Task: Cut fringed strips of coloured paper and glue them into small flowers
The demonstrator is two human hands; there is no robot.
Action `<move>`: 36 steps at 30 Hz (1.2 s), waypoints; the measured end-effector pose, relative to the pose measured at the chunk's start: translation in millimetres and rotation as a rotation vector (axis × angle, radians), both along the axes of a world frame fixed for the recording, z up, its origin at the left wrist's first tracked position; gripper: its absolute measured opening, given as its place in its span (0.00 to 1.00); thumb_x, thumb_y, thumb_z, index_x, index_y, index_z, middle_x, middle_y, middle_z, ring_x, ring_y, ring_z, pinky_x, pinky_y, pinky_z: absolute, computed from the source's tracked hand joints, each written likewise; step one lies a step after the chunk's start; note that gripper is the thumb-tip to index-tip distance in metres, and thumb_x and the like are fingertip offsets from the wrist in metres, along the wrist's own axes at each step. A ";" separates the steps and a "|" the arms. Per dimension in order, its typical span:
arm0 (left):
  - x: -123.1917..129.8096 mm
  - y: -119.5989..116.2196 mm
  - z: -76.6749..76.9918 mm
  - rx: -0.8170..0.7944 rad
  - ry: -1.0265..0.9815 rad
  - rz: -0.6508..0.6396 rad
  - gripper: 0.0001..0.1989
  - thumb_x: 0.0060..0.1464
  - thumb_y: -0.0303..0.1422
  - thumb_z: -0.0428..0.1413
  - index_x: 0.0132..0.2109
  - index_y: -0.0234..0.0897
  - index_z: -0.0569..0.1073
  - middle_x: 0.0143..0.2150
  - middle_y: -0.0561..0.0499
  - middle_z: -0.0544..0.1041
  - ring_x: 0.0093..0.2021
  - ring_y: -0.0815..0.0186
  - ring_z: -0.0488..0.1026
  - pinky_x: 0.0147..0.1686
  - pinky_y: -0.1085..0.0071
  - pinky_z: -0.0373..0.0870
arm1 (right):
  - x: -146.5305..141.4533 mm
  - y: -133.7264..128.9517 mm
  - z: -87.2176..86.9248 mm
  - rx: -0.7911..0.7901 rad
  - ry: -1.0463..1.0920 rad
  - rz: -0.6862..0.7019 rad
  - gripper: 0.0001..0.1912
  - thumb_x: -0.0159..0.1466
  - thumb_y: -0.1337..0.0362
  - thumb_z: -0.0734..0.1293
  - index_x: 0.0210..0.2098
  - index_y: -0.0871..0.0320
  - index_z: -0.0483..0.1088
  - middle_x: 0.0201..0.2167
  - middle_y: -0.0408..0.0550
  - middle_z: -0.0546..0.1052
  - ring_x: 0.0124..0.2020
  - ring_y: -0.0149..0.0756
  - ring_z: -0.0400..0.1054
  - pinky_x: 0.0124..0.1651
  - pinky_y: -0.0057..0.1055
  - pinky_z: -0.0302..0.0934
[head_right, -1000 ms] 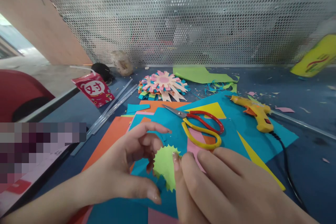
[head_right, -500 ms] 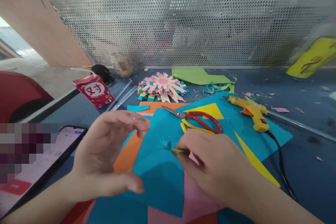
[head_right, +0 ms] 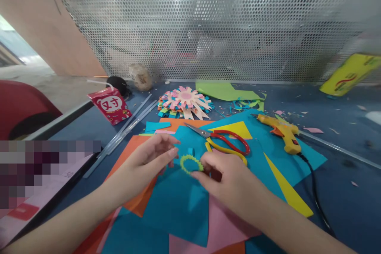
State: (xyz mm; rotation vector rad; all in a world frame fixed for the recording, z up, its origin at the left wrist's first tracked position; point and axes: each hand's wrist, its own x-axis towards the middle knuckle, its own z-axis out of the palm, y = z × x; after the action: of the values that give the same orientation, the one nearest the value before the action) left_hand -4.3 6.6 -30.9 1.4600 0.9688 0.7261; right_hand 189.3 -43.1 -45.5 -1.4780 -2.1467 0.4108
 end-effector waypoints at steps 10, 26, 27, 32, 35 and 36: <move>2.4 -5.3 9.8 -0.556 -0.309 -0.148 0.20 0.50 0.38 0.58 0.47 0.36 0.60 0.26 0.52 0.74 0.23 0.66 0.73 0.20 0.74 0.66 | 13.3 -13.1 9.8 0.962 -0.658 0.098 0.13 0.63 0.77 0.55 0.39 0.63 0.70 0.26 0.47 0.78 0.24 0.36 0.69 0.26 0.35 0.60; -3.5 -7.1 6.5 -0.630 -0.469 -0.292 0.27 0.41 0.29 0.66 0.48 0.38 0.64 0.32 0.53 0.73 0.32 0.60 0.78 0.25 0.72 0.72 | 14.1 -22.3 7.8 0.957 -0.674 0.099 0.18 0.62 0.75 0.53 0.43 0.62 0.71 0.33 0.55 0.78 0.29 0.44 0.69 0.27 0.40 0.57; -3.7 -7.1 6.2 -0.632 -0.470 -0.296 0.27 0.41 0.29 0.66 0.48 0.38 0.64 0.32 0.53 0.73 0.32 0.61 0.78 0.25 0.72 0.72 | 14.0 -22.6 7.4 0.954 -0.672 0.099 0.18 0.63 0.75 0.53 0.43 0.62 0.71 0.33 0.55 0.77 0.29 0.44 0.69 0.28 0.40 0.57; -1.9 -7.3 3.6 -0.612 -0.423 -0.289 0.26 0.43 0.29 0.65 0.48 0.38 0.63 0.30 0.55 0.73 0.30 0.64 0.77 0.23 0.75 0.72 | 13.7 -23.9 9.1 0.938 -0.663 0.120 0.17 0.64 0.75 0.51 0.43 0.65 0.69 0.33 0.55 0.77 0.31 0.45 0.70 0.30 0.41 0.57; 0.3 -7.4 2.0 -0.590 -0.403 -0.295 0.26 0.44 0.28 0.65 0.49 0.37 0.63 0.28 0.55 0.73 0.29 0.66 0.77 0.23 0.77 0.73 | 12.5 -23.2 14.4 0.954 -0.679 0.129 0.16 0.65 0.75 0.52 0.41 0.64 0.69 0.31 0.54 0.78 0.31 0.45 0.70 0.30 0.40 0.59; 0.7 -7.5 1.8 -0.587 -0.397 -0.295 0.26 0.45 0.28 0.64 0.49 0.37 0.62 0.28 0.56 0.73 0.29 0.66 0.77 0.23 0.77 0.73 | 11.9 -22.7 16.1 0.961 -0.686 0.131 0.15 0.65 0.75 0.53 0.40 0.63 0.69 0.30 0.53 0.78 0.30 0.43 0.71 0.30 0.40 0.59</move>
State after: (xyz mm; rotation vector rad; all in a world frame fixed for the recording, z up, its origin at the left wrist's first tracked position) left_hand -3.5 -0.8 -29.1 0.8698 0.5714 0.4362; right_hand 201.2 -65.8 -29.4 -0.9488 -2.3498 -1.1026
